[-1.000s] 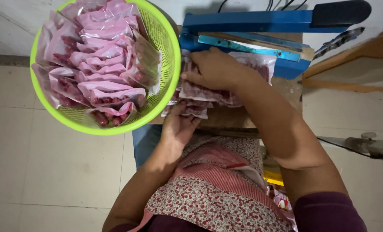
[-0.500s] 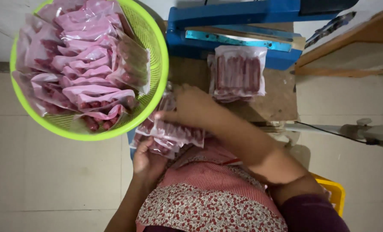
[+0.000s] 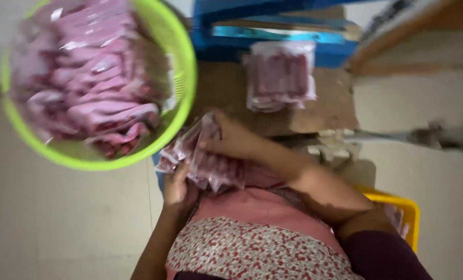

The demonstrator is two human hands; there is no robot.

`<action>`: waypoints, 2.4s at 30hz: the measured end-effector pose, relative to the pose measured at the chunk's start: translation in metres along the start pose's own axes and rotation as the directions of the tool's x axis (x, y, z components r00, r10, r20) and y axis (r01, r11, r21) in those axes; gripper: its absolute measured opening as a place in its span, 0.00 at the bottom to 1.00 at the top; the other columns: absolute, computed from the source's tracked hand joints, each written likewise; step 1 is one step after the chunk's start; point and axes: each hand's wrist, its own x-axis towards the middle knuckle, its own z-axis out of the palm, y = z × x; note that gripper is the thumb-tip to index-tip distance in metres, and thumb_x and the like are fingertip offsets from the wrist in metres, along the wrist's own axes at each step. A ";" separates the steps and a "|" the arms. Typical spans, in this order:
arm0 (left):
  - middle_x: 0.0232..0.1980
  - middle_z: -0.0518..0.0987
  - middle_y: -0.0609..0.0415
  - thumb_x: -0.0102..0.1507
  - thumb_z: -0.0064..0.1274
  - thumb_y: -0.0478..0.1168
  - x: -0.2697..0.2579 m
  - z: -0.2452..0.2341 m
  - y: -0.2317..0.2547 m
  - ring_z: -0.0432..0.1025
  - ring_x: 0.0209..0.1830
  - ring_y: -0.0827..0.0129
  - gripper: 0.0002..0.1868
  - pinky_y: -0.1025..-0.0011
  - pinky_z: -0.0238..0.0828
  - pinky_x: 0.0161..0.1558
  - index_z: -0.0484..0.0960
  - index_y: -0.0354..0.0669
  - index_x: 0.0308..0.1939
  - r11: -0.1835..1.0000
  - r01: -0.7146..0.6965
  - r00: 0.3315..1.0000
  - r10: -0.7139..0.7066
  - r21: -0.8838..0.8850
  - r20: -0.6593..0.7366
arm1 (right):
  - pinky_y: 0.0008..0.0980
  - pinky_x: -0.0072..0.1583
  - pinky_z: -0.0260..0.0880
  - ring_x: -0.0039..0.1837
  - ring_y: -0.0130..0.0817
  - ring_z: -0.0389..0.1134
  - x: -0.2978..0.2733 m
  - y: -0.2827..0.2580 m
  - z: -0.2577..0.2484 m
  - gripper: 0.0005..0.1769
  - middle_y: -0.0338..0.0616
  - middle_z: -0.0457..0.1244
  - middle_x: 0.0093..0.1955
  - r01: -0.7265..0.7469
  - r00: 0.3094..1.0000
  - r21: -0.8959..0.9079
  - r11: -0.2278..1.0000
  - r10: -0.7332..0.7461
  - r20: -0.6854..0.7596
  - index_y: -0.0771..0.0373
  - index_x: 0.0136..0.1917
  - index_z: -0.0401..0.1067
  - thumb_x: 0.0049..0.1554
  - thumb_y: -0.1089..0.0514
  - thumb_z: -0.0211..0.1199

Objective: Sealing individual plastic packs of sausages using a manual heat sealing machine.

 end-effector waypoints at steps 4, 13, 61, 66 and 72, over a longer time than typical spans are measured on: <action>0.44 0.82 0.44 0.58 0.58 0.30 0.013 -0.010 0.027 0.74 0.49 0.54 0.13 0.58 0.72 0.53 0.83 0.44 0.46 0.982 0.168 0.976 -0.153 -0.089 0.154 | 0.54 0.71 0.66 0.72 0.64 0.62 -0.034 0.019 0.015 0.62 0.65 0.60 0.71 0.036 0.990 0.245 0.969 -0.002 -0.138 0.43 0.81 0.48 0.43 0.31 0.76; 0.31 0.72 0.60 0.67 0.56 0.44 0.053 0.014 0.138 0.63 0.34 0.72 0.14 0.65 0.62 0.34 0.79 0.43 0.29 0.875 0.402 0.781 -0.481 0.270 0.398 | 0.36 0.78 0.57 0.76 0.30 0.58 -0.088 0.110 0.022 0.68 0.43 0.56 0.77 0.349 0.933 0.800 0.488 -0.261 -0.248 0.58 0.86 0.38 0.51 0.27 0.72; 0.46 0.82 0.46 0.66 0.61 0.41 0.064 0.238 0.131 0.75 0.46 0.67 0.17 0.67 0.76 0.51 0.83 0.37 0.57 0.976 0.021 0.115 0.214 -0.218 0.970 | 0.44 0.42 0.80 0.41 0.39 0.77 -0.374 0.505 0.211 0.46 0.39 0.72 0.40 0.002 -0.680 1.000 -0.009 0.733 0.008 0.50 0.55 0.74 0.28 0.33 0.91; 0.49 0.84 0.49 0.63 0.62 0.43 0.062 0.267 0.081 0.78 0.50 0.65 0.16 0.66 0.74 0.54 0.86 0.47 0.54 0.995 -0.032 0.157 0.096 -0.092 0.983 | 0.52 0.70 0.67 0.72 0.46 0.65 -0.330 0.438 0.173 0.67 0.38 0.62 0.75 -0.465 -0.314 0.874 0.140 0.897 -0.310 0.57 0.85 0.29 0.53 0.24 0.64; 0.60 0.81 0.37 0.64 0.59 0.41 0.068 0.232 0.135 0.76 0.61 0.51 0.23 0.57 0.73 0.61 0.80 0.39 0.63 0.991 0.103 0.166 0.070 -0.088 0.984 | 0.45 0.71 0.66 0.70 0.46 0.68 -0.276 0.281 0.072 0.36 0.38 0.69 0.66 -0.762 -0.013 0.603 0.235 0.926 -0.378 0.28 0.71 0.66 0.55 0.18 0.47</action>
